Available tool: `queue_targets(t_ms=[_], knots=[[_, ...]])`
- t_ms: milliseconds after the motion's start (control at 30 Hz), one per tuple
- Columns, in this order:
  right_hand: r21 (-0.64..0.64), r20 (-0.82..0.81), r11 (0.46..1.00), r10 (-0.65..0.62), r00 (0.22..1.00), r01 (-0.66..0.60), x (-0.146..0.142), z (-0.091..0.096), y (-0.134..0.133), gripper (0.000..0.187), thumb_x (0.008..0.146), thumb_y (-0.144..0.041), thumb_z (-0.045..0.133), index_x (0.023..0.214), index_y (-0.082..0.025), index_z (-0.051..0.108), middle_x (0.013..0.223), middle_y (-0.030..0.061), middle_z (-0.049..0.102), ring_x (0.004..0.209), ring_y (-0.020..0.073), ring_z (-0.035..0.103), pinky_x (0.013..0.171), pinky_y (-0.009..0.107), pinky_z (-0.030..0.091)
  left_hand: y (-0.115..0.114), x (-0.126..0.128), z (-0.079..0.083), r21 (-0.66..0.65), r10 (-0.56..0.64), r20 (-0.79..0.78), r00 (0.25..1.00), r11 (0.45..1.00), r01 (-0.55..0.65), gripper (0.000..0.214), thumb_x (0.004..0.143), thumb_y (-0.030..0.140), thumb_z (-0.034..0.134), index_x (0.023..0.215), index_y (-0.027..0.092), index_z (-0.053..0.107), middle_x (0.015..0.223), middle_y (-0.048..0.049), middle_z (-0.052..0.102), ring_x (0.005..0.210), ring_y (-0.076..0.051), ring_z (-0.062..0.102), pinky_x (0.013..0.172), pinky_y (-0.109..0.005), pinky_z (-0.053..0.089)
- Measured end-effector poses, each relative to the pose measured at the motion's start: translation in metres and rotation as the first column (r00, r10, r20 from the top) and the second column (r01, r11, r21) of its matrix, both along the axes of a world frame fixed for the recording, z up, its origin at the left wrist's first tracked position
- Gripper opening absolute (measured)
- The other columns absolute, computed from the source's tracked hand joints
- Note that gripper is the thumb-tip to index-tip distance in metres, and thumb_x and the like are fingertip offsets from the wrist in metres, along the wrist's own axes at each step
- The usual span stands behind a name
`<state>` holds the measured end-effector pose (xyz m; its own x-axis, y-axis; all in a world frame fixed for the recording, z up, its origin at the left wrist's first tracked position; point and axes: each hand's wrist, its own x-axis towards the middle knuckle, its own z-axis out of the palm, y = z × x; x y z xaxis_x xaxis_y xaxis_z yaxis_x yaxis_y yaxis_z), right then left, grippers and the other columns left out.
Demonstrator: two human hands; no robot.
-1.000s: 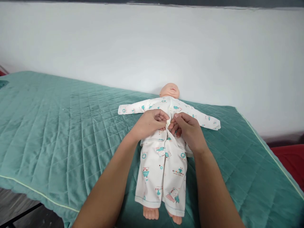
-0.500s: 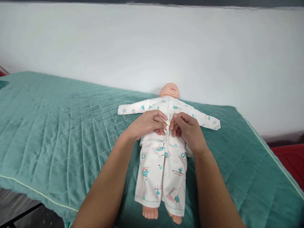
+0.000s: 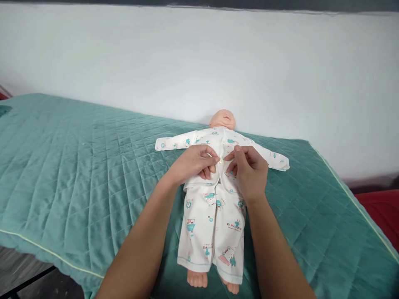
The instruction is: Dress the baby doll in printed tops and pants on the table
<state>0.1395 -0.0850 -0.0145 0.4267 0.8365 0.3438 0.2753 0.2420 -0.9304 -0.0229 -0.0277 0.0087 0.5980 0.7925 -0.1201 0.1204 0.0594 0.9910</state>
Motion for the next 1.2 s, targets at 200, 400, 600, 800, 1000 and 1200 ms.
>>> queue_targets(t_ms=[200,400,600,800,1000,1200], knots=[[0.005,0.061,0.998,-0.07,0.996,0.07,-0.001,0.001,-0.002,0.031,0.096,-0.049,0.058,0.084,-0.024,0.071,0.056,-0.002,0.061,0.05,0.0134,0.054,0.055,0.029,0.042,0.0,0.002,-0.001,0.014,-0.012,-0.015,1.0,1.0,0.013,0.011,0.086,0.026,0.067,0.085,0.016,0.062,0.065,0.0001,0.066,0.049,-0.008,0.06,0.045,-0.018,0.045],[-0.007,0.078,0.998,-0.063,0.995,0.063,0.0,0.0,0.0,0.029,0.095,-0.048,0.058,0.088,-0.025,0.075,0.058,-0.0022,0.061,0.052,0.0144,0.054,0.057,0.029,0.042,-0.001,0.0,0.0,0.032,-0.018,-0.034,0.999,0.999,0.019,0.011,0.086,0.026,0.066,0.085,0.015,0.064,0.066,-0.0001,0.065,0.049,-0.007,0.058,0.046,-0.019,0.045],[-0.037,0.138,0.999,-0.021,0.99,0.026,0.002,0.001,0.0,0.026,0.094,-0.045,0.06,0.088,-0.025,0.075,0.056,-0.0031,0.06,0.051,0.0138,0.052,0.059,0.03,0.042,-0.001,0.007,-0.003,0.077,0.074,0.028,0.997,0.994,-0.076,0.01,0.09,0.028,0.06,0.089,0.018,0.06,0.071,0.0014,0.064,0.05,-0.008,0.059,0.049,-0.021,0.049],[-0.027,0.133,0.999,-0.029,0.991,0.033,0.002,0.003,-0.001,0.026,0.094,-0.045,0.06,0.087,-0.025,0.076,0.053,-0.0035,0.058,0.05,0.0135,0.052,0.059,0.031,0.043,0.004,0.019,-0.02,0.613,0.359,0.065,0.931,0.722,-0.321,0.013,0.093,0.02,0.054,0.098,0.02,0.066,0.1,-0.0035,0.069,0.093,-0.016,0.065,0.08,-0.028,0.053],[0.042,0.037,0.997,-0.064,0.997,0.063,-0.001,0.001,-0.001,0.028,0.094,-0.047,0.06,0.082,-0.025,0.072,0.057,-0.0027,0.06,0.049,0.0143,0.053,0.057,0.031,0.043,0.009,0.022,-0.031,0.829,0.392,-0.026,0.92,0.522,-0.199,0.022,0.094,0.014,0.053,0.104,0.022,0.071,0.116,-0.0064,0.065,0.115,-0.022,0.055,0.105,-0.038,0.043],[0.009,0.1,0.992,-0.124,0.987,0.123,-0.001,0.0,0.0,0.028,0.095,-0.047,0.059,0.089,-0.024,0.076,0.055,-0.0032,0.058,0.05,0.013,0.05,0.055,0.029,0.041,0.012,0.019,-0.031,0.807,0.366,-0.074,0.928,0.569,-0.16,0.02,0.094,0.021,0.057,0.102,0.025,0.075,0.122,-0.0049,0.062,0.121,-0.023,0.053,0.111,-0.042,0.039]])
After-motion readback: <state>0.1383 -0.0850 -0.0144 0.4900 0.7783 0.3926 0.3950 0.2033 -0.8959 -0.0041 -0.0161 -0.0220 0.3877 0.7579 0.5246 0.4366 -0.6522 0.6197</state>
